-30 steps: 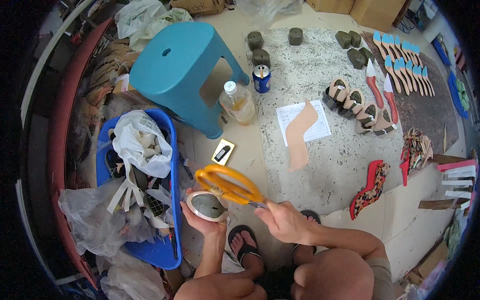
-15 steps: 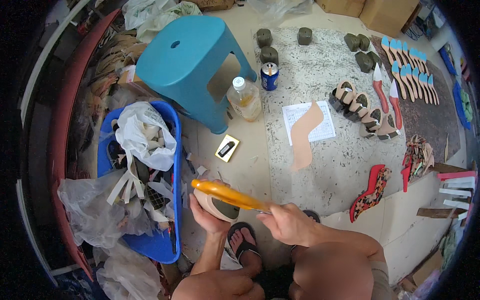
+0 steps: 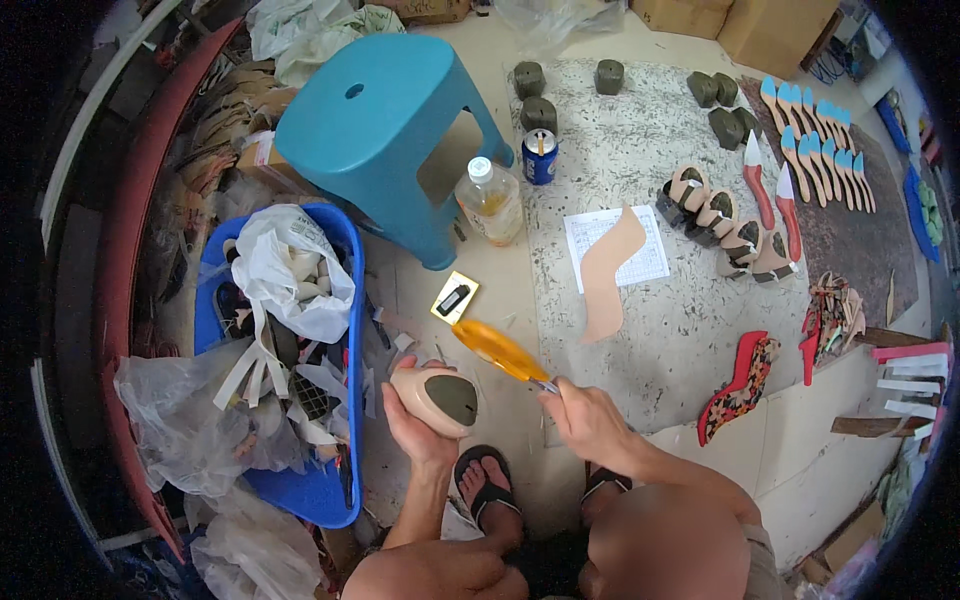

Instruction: The person sits on the floor and assembles shoe components by hand. They pick up a shoe sole and a white insole, fit the insole into the sole, and use scissors to trim the excess material around the edges. The person repeats this process for a second shoe, carefully cutting and adjusting the insole to fit the sole.

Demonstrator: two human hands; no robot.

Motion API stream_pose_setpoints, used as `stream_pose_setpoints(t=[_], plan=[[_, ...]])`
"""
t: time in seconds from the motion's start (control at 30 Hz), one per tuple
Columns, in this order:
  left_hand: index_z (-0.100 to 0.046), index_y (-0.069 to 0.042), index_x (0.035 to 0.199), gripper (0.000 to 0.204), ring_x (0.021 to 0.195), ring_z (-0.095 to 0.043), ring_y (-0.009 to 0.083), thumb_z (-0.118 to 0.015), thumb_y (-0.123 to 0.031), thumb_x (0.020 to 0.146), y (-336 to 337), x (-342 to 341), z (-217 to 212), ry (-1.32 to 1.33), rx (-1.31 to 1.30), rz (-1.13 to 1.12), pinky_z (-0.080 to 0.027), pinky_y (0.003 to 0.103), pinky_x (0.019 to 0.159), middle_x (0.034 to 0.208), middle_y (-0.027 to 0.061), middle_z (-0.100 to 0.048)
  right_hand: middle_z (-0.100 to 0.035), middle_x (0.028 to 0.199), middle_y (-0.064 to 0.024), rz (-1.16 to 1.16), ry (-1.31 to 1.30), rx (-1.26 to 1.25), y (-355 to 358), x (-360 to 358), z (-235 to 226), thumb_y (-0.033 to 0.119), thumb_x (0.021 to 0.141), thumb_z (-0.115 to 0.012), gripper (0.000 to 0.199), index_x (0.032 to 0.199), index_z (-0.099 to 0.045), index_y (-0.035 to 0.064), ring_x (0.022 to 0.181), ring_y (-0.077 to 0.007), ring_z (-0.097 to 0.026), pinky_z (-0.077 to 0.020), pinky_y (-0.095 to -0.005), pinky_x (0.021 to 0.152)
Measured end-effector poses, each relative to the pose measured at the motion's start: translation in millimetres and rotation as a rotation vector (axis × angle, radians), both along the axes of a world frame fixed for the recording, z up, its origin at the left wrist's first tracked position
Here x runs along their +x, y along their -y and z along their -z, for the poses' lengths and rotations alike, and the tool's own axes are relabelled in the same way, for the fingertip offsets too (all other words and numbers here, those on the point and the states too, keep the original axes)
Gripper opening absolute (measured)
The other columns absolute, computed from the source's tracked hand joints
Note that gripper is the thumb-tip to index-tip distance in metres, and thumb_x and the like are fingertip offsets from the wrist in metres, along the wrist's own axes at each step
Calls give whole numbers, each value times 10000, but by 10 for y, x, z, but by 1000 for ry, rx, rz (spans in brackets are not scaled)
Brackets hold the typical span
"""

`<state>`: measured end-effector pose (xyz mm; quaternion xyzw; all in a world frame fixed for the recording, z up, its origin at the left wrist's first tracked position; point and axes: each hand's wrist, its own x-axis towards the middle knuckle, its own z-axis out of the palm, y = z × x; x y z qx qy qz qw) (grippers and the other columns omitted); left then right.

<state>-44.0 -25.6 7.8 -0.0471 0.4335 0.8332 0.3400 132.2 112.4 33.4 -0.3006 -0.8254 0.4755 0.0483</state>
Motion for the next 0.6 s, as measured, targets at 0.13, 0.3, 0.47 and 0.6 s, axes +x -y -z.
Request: stream_pose_setpoints(t=[0.13,0.3,0.47,0.6], plan=[[-451,-93,1340,507,1027,-618,248,-287,-474,1049,-78,11,-109,73,-144,-16,-508,412,905,1115,125,-620,-642,878,-241,-180,230,119,110,167,724,271,936,-623,356,1076,-558,-49,810,-435,-637,-509,-491,706],[-372,-102,1419,496,1108,-580,253,-304,-439,1061,-99,33,-179,162,-251,221,-486,404,945,1220,127,-564,-490,1327,-257,-176,-91,74,127,78,586,338,807,-765,777,1362,-415,-77,1218,-398,-509,-415,-450,1005],[-336,-85,1463,513,1122,-571,250,-300,-411,1068,-234,221,-258,190,-226,344,-472,399,972,1260,148,-533,-459,1391,-233,-172,-292,-224,50,-385,86,339,692,-855,957,1425,-381,-52,1268,-336,-493,-395,-393,1048],[-302,-57,1491,538,1108,-579,234,-264,-396,1075,-274,286,-289,81,-243,388,-474,365,966,1229,161,-553,-621,1195,-181,-63,-318,-231,-4,-384,81,266,645,-876,817,1305,-511,-47,1127,-271,-595,-430,-355,1002]])
